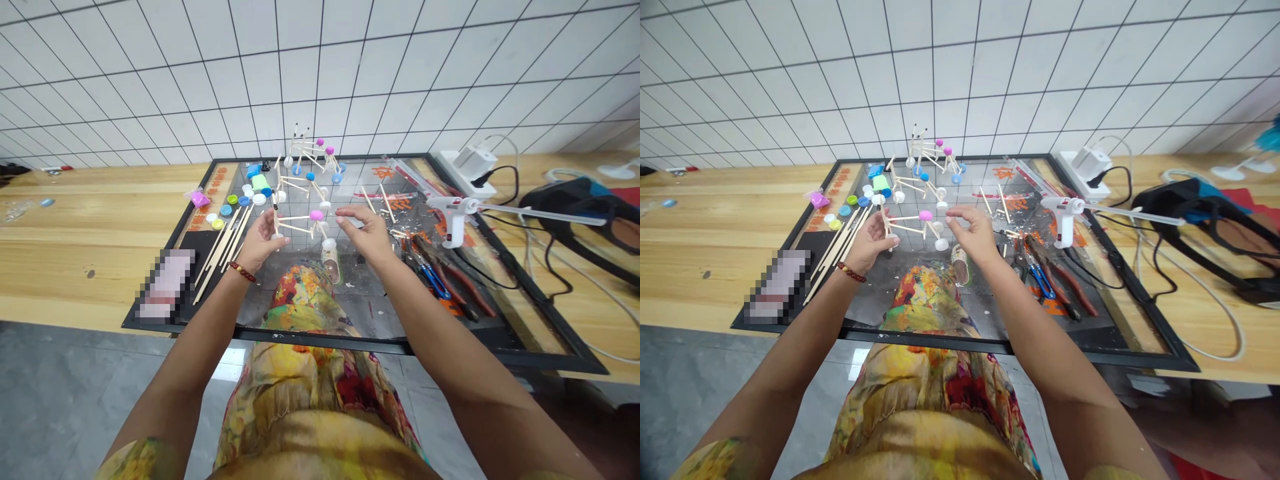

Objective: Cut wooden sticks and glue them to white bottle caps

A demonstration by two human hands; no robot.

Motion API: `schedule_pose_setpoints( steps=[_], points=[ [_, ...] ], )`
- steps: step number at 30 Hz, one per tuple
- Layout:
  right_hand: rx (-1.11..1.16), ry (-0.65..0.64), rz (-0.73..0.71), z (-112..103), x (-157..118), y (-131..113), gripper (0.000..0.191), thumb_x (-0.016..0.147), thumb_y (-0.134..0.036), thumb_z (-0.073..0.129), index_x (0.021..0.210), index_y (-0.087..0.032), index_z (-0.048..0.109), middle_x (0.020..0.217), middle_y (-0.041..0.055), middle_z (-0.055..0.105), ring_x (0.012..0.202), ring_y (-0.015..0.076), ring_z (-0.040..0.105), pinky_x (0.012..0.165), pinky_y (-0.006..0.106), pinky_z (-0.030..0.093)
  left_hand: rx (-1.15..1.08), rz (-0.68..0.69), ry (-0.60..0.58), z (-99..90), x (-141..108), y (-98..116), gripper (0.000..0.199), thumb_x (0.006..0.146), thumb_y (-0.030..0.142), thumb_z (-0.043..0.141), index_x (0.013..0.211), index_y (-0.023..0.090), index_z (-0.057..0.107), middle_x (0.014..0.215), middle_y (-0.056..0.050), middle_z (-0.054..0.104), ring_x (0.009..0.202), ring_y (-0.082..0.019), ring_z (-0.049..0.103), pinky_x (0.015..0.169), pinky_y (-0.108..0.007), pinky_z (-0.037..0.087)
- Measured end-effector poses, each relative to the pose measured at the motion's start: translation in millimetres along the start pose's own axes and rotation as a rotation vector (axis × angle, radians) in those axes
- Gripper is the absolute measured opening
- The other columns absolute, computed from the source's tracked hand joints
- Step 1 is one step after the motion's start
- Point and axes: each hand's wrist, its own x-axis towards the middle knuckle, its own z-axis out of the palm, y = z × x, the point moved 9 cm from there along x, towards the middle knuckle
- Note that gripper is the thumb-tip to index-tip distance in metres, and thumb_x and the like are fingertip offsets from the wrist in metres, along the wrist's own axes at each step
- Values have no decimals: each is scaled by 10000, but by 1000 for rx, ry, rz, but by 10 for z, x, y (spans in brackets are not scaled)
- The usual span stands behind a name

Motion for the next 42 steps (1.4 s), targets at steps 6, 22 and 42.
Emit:
schedule_pose_setpoints(
  steps=[6,22,42],
  points=[
    [107,-63,76,202,-11,31,246,775,-541,805,843,-305,807,1043,44,800,1094,273,720,1101,521,488,32,-1,-22,44,-10,21,847,517,270,997,1282,234,635,1318,-107,674,1337,-304,576,1138,-447,470],
    [-193,-28,114,186,-16,143,97,784,-242,673,695,-250,636,1118,49,761,1098,276,665,1080,542,433,70,-18,-27,52,-6,-25,798,510,251,976,1245,228,667,1239,-100,731,1304,-313,631,1196,-532,434],
    [-20,-152,142,252,-101,159,576,696,-560,822,1146,-219,710,1243,118,738,1203,331,654,1116,562,456,-83,36,292,-266,-13,226,480,575,93,696,1045,186,719,1036,-63,749,1050,-231,703,1043,-426,520]
  ],
)
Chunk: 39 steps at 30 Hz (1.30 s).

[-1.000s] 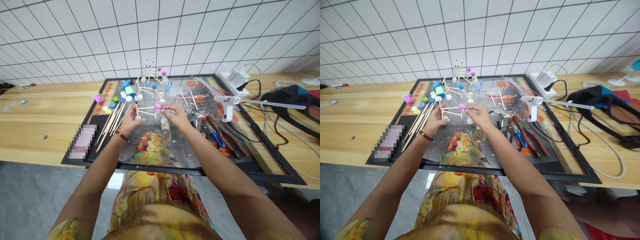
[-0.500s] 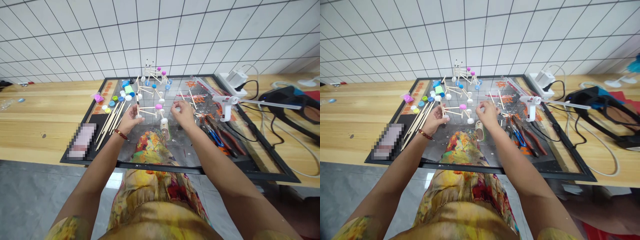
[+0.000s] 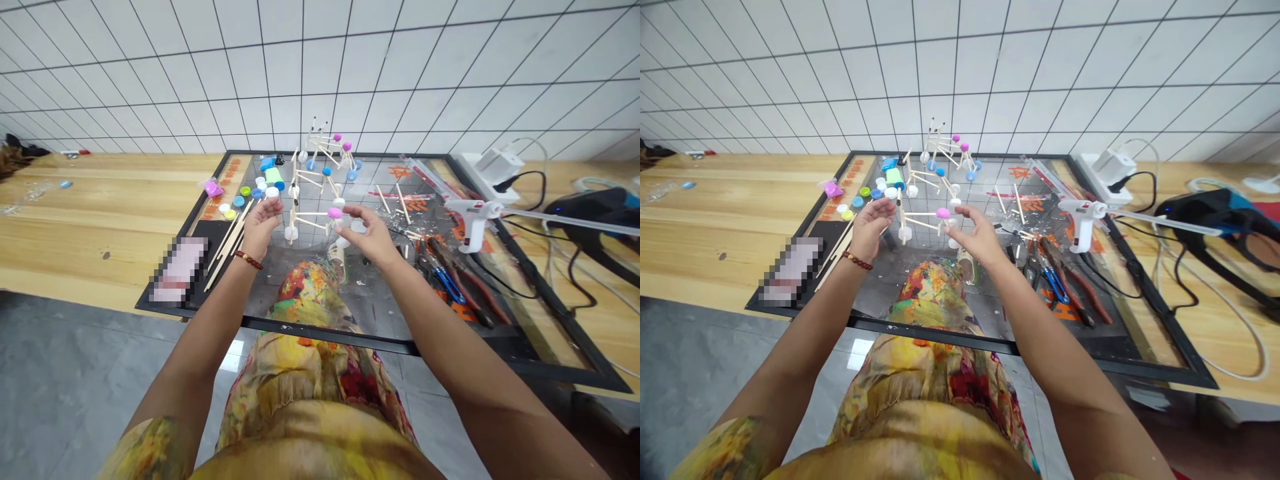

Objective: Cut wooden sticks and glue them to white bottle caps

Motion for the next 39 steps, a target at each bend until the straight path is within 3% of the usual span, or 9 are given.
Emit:
schedule_pose_setpoints(
  steps=[3,5,12,18,22,26,33,39],
  points=[
    [-5,-107,-29,120,44,-3,840,629,-566,872,1351,-219,618,1386,139,678,1311,343,608,1169,572,410,21,-91,4,42,-31,-89,470,550,42,637,994,171,720,954,-46,751,969,-208,708,1049,-432,518],
    [0,-151,-31,179,80,7,904,606,-581,888,1384,-217,605,1409,140,664,1337,348,595,1190,563,394,33,-146,39,30,-46,-148,459,542,26,611,967,163,719,915,-41,749,928,-200,707,1037,-431,523],
    [19,-239,28,298,140,20,617,635,-601,875,1106,-216,775,1200,79,767,1205,349,676,1141,521,462,14,-213,116,-6,-58,-209,420,536,16,601,919,145,716,875,-41,740,878,-181,699,1014,-404,522],
    [-43,-226,-19,279,155,-51,459,690,-605,813,900,-197,789,980,64,788,1026,314,722,1032,473,522,5,-205,127,-11,-59,-221,400,540,12,605,900,149,718,857,-38,736,879,-181,699,999,-395,531],
    [-77,-209,-83,259,185,-116,406,702,-598,797,822,-210,775,962,70,790,965,293,724,991,449,529,12,-208,129,-2,-64,-226,393,539,11,585,882,151,715,853,-35,736,862,-176,695,995,-391,532],
    [-118,-191,-96,228,216,-145,397,689,-577,812,832,-208,787,942,70,785,935,286,715,935,425,530,8,-214,131,8,-67,-222,378,544,5,594,872,151,711,835,-30,728,843,-168,686,1003,-389,527],
    [-169,-216,15,213,206,-76,451,679,-634,821,846,-216,788,648,-7,608,657,176,546,623,302,424,5,-218,140,15,-65,-227,368,552,9,585,868,150,711,847,-38,727,855,-174,688,1016,-401,525],
    [-13,-233,50,250,176,-114,521,615,-660,852,827,-193,761,680,-10,613,626,140,498,616,303,422,10,-205,141,17,-53,-241,369,551,15,585,872,146,710,854,-42,727,885,-179,693,1024,-396,523]
  ],
)
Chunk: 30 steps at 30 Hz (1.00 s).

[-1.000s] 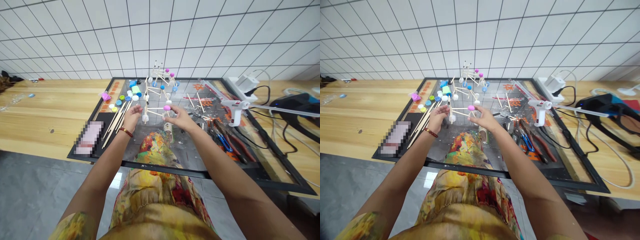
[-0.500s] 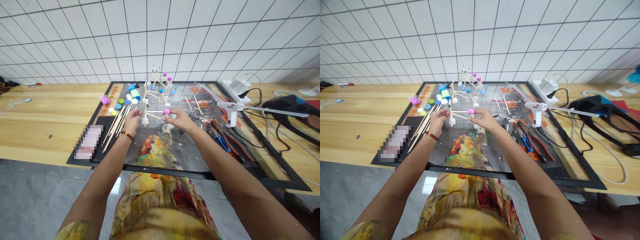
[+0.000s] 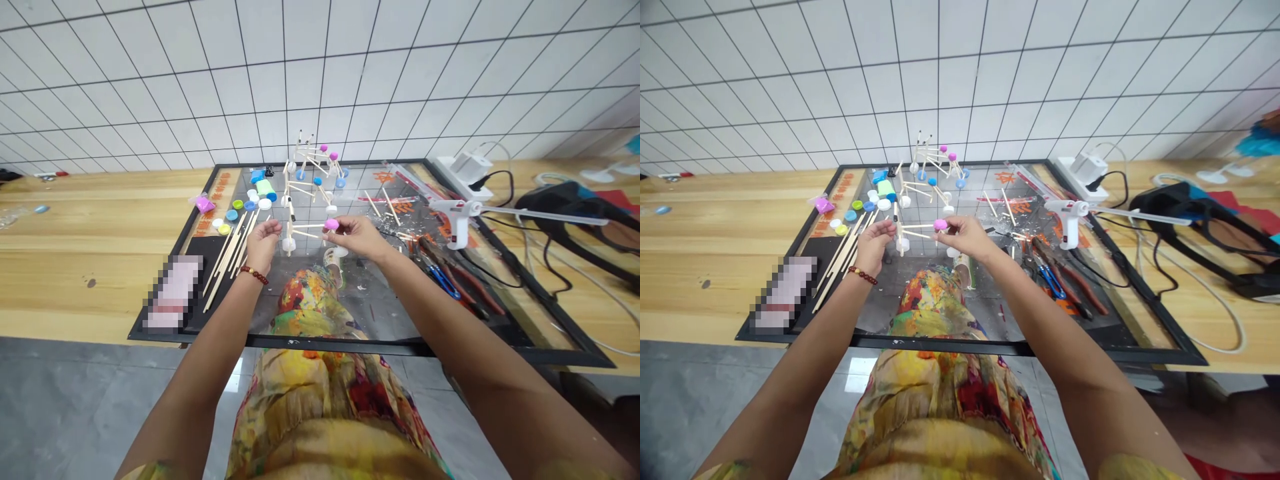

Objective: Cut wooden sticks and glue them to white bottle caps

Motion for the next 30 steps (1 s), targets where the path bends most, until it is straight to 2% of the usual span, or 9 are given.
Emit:
schedule_pose_setpoints(
  steps=[3,6,8,11,15,18,23,30],
  points=[
    [93,3,48,-22,-11,20,526,597,-648,871,840,-195,761,696,-7,646,658,159,567,647,316,479,-2,9,-1,-4,2,-6,354,559,28,596,873,147,707,855,-43,723,901,-178,691,1023,-390,518],
    [180,75,74,-215,-3,23,489,574,-593,906,840,-206,769,761,5,708,717,181,629,699,332,529,17,18,-9,-6,-3,-7,353,568,44,605,889,148,708,873,-46,722,918,-179,693,1018,-391,512],
    [209,161,71,-465,30,19,431,579,-533,917,830,-213,772,804,9,733,751,184,649,733,332,541,28,19,-5,-14,-12,-8,344,579,57,614,898,147,709,887,-51,725,930,-181,697,1017,-392,511],
    [193,314,66,-976,140,44,313,625,-411,908,826,-212,774,802,9,729,750,168,650,752,322,534,32,16,3,-18,-35,-15,350,581,61,617,906,151,713,896,-51,733,932,-177,701,1012,-387,522],
    [157,503,69,-1681,404,169,219,676,-296,882,813,-198,743,752,7,687,669,141,607,659,306,510,68,25,2,-7,-83,-33,375,573,53,593,908,166,718,902,-47,744,945,-183,703,1013,-390,530],
    [133,576,85,-2027,664,312,231,675,-279,892,802,-197,717,694,-12,636,597,116,544,576,284,472,109,34,-9,1,-120,-53,370,598,72,598,932,167,726,946,-60,751,981,-199,708,1010,-397,530],
    [143,607,170,-2228,1109,632,214,622,-216,895,744,-167,726,618,-20,607,536,90,449,504,264,365,187,35,-23,-10,-174,-96,399,628,88,594,987,178,744,995,-67,762,1004,-210,718,1000,-391,530],
    [188,605,209,-2292,1566,1088,270,585,-262,922,715,-179,700,570,-43,567,533,98,441,526,276,372,297,25,-6,-69,-271,-116,335,708,204,663,1028,221,760,1061,-71,764,1037,-221,711,1016,-390,527]
  ],
)
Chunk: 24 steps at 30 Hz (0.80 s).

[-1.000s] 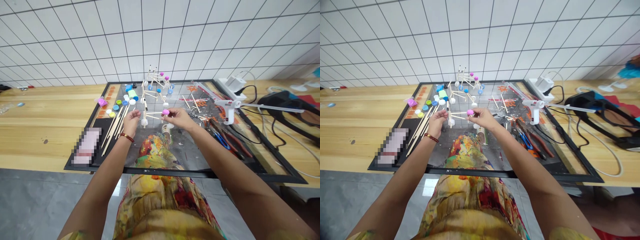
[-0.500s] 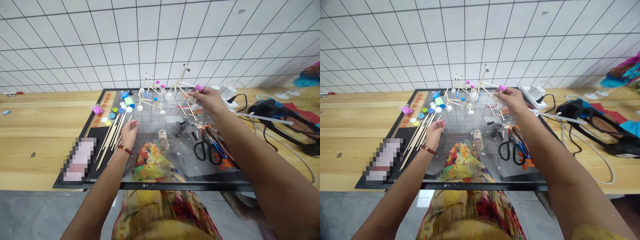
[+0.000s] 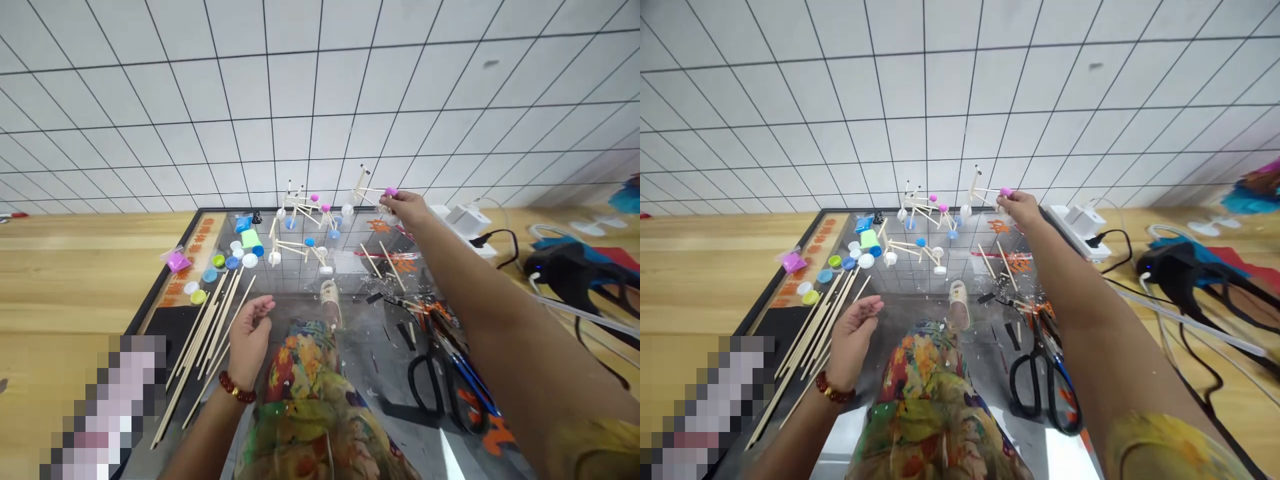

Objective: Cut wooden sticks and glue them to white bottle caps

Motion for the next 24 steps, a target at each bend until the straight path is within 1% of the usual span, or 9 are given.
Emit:
schedule_pose_setpoints(
  steps=[5,9,13,16,19,21,24],
  points=[
    [-13,-35,41,79,210,271,290,585,-278,911,761,-170,708,598,-41,594,538,90,447,521,255,361,19,-77,22,-27,-34,-28,345,691,282,710,1027,227,761,1073,-82,763,1067,-247,709,1037,-405,527],
    [-21,-45,68,84,248,409,323,571,-308,926,744,-164,694,600,-37,603,541,88,462,534,249,374,25,-111,31,-44,-45,-36,372,680,321,728,1036,220,759,1094,-88,765,1092,-267,702,1052,-430,524],
    [-27,-23,78,-4,227,446,347,557,-321,937,725,-167,675,588,-44,589,523,78,425,519,247,349,33,-104,34,-61,-40,-50,349,680,326,737,1019,248,766,1110,-78,771,1117,-285,702,1055,-447,526],
    [-35,-20,81,-41,228,455,368,534,-318,948,728,-168,674,603,-45,594,534,80,435,524,247,360,54,-93,29,-59,-29,-56,309,692,321,735,998,312,779,1108,-41,780,1148,-298,705,1057,-449,529],
    [-49,-37,82,-13,242,478,385,515,-317,959,726,-170,672,613,-42,599,554,91,469,541,253,394,79,-76,35,-61,-26,-27,283,695,321,730,969,364,787,1079,-11,790,1142,-306,715,1052,-452,538],
    [-55,-49,78,12,244,489,405,500,-298,961,763,-176,679,640,-37,620,583,107,513,566,260,433,84,-71,38,-61,-30,-3,281,686,319,731,956,365,789,1072,-9,792,1134,-312,719,1042,-456,546],
    [-62,-56,74,3,230,489,467,467,-224,959,845,-182,688,712,-16,669,669,145,601,642,291,505,84,-67,39,-64,-35,14,288,679,316,729,958,347,787,1072,-13,793,1128,-311,718,1035,-451,550]
  ],
)
